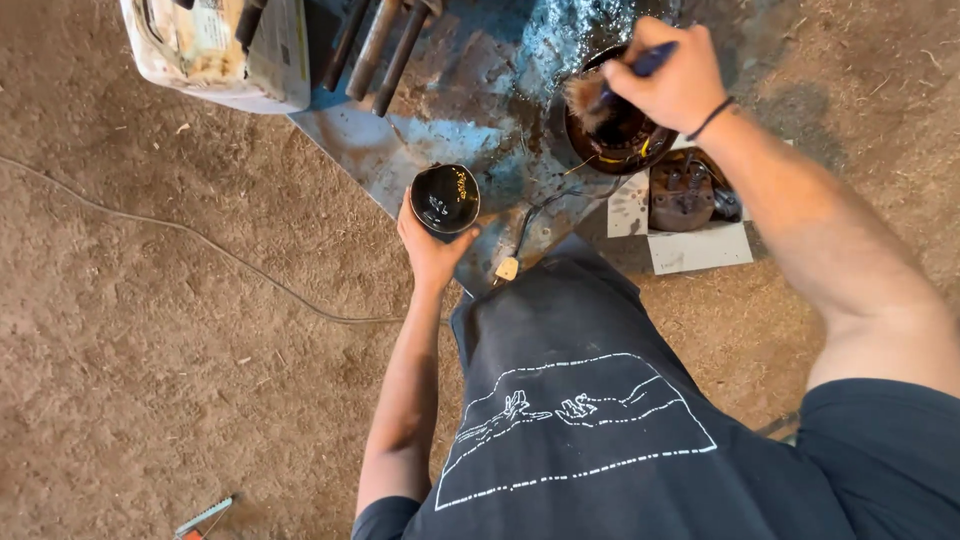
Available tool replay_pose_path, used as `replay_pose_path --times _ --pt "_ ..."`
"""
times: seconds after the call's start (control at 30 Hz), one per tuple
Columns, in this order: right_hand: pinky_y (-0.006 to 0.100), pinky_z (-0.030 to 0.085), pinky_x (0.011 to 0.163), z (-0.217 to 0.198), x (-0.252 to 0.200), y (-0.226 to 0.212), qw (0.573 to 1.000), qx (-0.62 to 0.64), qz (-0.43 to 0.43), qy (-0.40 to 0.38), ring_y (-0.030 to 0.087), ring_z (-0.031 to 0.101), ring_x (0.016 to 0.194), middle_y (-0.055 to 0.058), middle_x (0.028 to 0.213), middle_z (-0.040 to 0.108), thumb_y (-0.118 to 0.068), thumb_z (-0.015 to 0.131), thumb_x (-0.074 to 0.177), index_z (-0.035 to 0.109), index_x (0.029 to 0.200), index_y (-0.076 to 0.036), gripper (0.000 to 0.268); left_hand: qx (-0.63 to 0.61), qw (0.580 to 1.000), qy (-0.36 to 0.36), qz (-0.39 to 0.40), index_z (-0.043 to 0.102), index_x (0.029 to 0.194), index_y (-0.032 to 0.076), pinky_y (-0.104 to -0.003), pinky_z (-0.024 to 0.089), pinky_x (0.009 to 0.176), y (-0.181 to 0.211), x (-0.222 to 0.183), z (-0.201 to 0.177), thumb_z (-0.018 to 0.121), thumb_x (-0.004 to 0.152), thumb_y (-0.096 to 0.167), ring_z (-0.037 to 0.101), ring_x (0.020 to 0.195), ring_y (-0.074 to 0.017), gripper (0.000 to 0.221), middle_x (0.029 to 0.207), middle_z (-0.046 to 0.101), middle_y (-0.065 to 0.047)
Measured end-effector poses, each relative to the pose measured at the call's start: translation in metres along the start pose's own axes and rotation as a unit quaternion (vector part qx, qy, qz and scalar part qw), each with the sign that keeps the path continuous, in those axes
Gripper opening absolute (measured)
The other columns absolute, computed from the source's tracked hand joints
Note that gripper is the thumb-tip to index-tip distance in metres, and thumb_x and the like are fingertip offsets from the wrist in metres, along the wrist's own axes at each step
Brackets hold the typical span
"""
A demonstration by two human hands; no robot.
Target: Coating electric motor windings with varnish using a brush
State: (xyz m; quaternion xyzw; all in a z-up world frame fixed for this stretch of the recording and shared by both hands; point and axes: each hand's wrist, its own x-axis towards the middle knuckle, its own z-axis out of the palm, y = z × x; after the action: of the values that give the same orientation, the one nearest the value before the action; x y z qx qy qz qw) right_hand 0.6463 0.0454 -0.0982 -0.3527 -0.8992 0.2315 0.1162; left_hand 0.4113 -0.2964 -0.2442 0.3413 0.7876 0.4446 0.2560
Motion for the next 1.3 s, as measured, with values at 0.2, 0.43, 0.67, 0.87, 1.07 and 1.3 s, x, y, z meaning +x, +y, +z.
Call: replay_pose_path --times 0.2,0.43,0.67,0.87,1.07,1.3 --pt "0.027 0.059 0.054 -0.005 -0.037 0.046 0.981 -0.166 -0.019 0.099 0.01 0.064 0.063 -0.001 0.074 0.066 -0.022 0.09 0.115 0.065 0.089 -0.014 0.038 -0.002 0.998 0.056 -0.021 0.037 0.155 0.01 -0.06 0.037 0.118 -0.002 0.006 0.013 0.093 0.059 0.059 0.04 0.145 -0.0425 0.121 0.153 0.045 -0.022" --pt "0.023 0.05 0.052 0.03 -0.073 0.009 0.986 0.089 -0.049 0.129 0.015 0.064 0.066 0.004 0.074 0.064 -0.017 0.067 0.109 0.059 0.084 -0.008 0.028 0.035 0.998 0.043 -0.016 0.044 0.15 0.01 -0.057 0.037 0.116 -0.006 0.008 0.009 0.093 0.055 0.048 0.046 0.138 -0.0401 0.114 0.145 0.053 -0.02" --pt "0.033 0.05 0.067 0.036 -0.08 -0.006 0.957 0.148 0.021 0.248 0.021 0.059 0.073 0.01 0.082 0.062 -0.01 0.071 0.107 0.06 0.087 -0.004 0.023 0.07 0.99 -0.012 0.119 0.046 0.148 0.007 -0.053 0.034 0.115 0.047 -0.003 -0.022 0.092 0.059 0.044 0.044 0.134 -0.0372 0.106 0.144 0.055 -0.015" --pt "0.024 0.046 0.055 0.019 -0.086 0.008 0.99 0.031 0.08 0.114 0.012 0.056 0.063 0.001 0.074 0.062 -0.014 0.073 0.106 0.059 0.087 -0.01 0.024 0.06 0.989 -0.064 0.118 0.044 0.149 0.008 -0.052 0.035 0.116 0.067 -0.008 -0.026 0.09 0.059 0.047 0.043 0.135 -0.0379 0.108 0.146 0.054 -0.01" --pt "0.022 0.046 0.058 0.029 -0.065 -0.006 0.993 0.1 0.051 0.048 0.011 0.055 0.064 0.0 0.071 0.059 -0.014 0.07 0.106 0.058 0.086 -0.011 0.024 0.067 0.984 -0.053 0.155 0.045 0.146 0.006 -0.051 0.035 0.117 0.075 -0.016 -0.024 0.094 0.059 0.049 0.045 0.132 -0.0376 0.109 0.143 0.054 -0.011" --pt "0.02 0.057 0.056 0.003 -0.048 -0.027 0.995 -0.056 0.063 0.047 0.012 0.067 0.066 0.002 0.077 0.068 -0.008 0.074 0.106 0.064 0.091 -0.008 0.017 0.06 0.987 -0.048 0.143 0.044 0.145 0.008 -0.056 0.036 0.113 0.083 -0.028 -0.031 0.093 0.055 0.054 0.045 0.133 -0.0397 0.112 0.141 0.054 -0.012"
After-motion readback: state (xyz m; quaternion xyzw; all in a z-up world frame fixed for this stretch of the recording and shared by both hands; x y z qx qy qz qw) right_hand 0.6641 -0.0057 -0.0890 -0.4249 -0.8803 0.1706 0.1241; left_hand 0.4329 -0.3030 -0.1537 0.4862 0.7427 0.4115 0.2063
